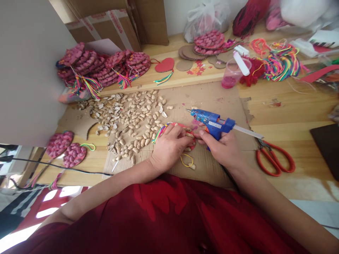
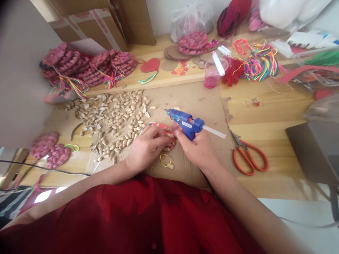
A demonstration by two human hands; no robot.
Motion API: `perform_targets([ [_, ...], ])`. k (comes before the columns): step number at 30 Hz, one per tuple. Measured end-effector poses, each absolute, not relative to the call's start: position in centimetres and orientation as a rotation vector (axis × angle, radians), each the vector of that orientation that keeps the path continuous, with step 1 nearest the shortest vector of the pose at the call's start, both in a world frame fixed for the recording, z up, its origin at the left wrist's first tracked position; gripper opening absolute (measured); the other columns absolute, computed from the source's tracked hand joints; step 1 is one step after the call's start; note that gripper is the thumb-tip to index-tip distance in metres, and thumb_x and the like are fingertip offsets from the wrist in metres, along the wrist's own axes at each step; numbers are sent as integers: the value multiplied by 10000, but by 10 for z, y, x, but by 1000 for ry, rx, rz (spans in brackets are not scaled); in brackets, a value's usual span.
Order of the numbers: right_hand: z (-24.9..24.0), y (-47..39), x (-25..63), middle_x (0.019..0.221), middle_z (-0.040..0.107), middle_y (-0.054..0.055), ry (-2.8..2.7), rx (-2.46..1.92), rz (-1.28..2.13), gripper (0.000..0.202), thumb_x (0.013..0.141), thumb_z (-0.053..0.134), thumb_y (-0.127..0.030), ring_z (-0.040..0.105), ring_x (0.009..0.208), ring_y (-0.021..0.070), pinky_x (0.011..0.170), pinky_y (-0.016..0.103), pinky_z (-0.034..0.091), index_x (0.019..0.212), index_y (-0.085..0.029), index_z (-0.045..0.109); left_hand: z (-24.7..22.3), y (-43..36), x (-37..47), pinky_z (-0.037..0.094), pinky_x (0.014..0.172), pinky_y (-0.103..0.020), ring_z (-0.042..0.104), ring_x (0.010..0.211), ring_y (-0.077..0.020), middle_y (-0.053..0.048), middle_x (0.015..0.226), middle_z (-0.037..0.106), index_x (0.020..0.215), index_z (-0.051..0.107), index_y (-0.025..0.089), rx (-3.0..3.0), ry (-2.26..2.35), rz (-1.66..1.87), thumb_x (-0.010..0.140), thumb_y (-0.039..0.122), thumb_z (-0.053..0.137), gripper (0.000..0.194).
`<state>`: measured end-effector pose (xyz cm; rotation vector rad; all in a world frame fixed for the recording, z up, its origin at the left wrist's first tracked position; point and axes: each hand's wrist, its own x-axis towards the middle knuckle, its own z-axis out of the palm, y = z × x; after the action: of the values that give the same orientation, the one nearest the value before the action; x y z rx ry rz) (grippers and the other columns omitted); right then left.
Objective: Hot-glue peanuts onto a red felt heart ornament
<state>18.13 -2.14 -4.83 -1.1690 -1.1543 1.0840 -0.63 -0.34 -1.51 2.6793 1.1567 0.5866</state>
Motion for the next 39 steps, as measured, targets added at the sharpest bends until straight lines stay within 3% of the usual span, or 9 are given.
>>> perform_targets([
  [7, -41, -22, 179, 994, 706, 46, -1064, -1165, 1160, 203, 884, 734, -331, 706, 892, 272, 694, 353, 644, 1058, -227, 724, -17, -3, -8, 459, 811, -297, 501, 902, -176, -50, 914, 573, 1016, 762, 287, 2689, 1150, 576, 983, 271, 542, 223],
  [20, -41, -21, 178, 1002, 704, 57, -1026, -1151, 1172, 243, 865, 741, -321, 712, 903, 265, 695, 312, 652, 1053, -177, 685, -22, 1, -9, 463, 786, -305, 515, 870, -167, -50, 911, 586, 946, 775, 274, 2662, 1090, 710, 965, 259, 576, 200],
  [23, -43, -22, 179, 990, 699, 57, -1023, -1157, 1174, 236, 870, 740, -330, 711, 899, 268, 694, 325, 656, 1040, -179, 677, -22, 2, -16, 485, 797, -296, 554, 881, -153, -43, 936, 612, 1031, 758, 256, 2551, 1043, 804, 946, 213, 603, 182],
  [28, -46, -21, 182, 984, 687, 44, -1027, -1167, 1152, 214, 885, 743, -341, 707, 907, 270, 673, 322, 661, 1045, -217, 672, -15, -6, -27, 498, 888, -322, 578, 981, -158, -54, 1033, 667, 1161, 700, 222, 2484, 1112, 932, 964, 80, 474, 332],
  [34, -46, -21, 182, 987, 686, 37, -1055, -1156, 1131, 211, 895, 758, -359, 707, 890, 267, 666, 320, 663, 1075, -263, 705, -10, -23, -24, 417, 1003, -399, 531, 1171, -212, -70, 1236, 674, 1277, 634, 199, 2855, 988, 615, 989, 121, 454, 349],
  [39, -45, -22, 182, 996, 690, 49, -1032, -1168, 1145, 218, 890, 766, -364, 706, 893, 280, 673, 355, 667, 1066, -246, 713, -3, -26, -19, 379, 1004, -398, 537, 1192, -210, -82, 1293, 656, 1333, 577, 171, 2996, 935, 334, 1040, 218, 393, 349],
])
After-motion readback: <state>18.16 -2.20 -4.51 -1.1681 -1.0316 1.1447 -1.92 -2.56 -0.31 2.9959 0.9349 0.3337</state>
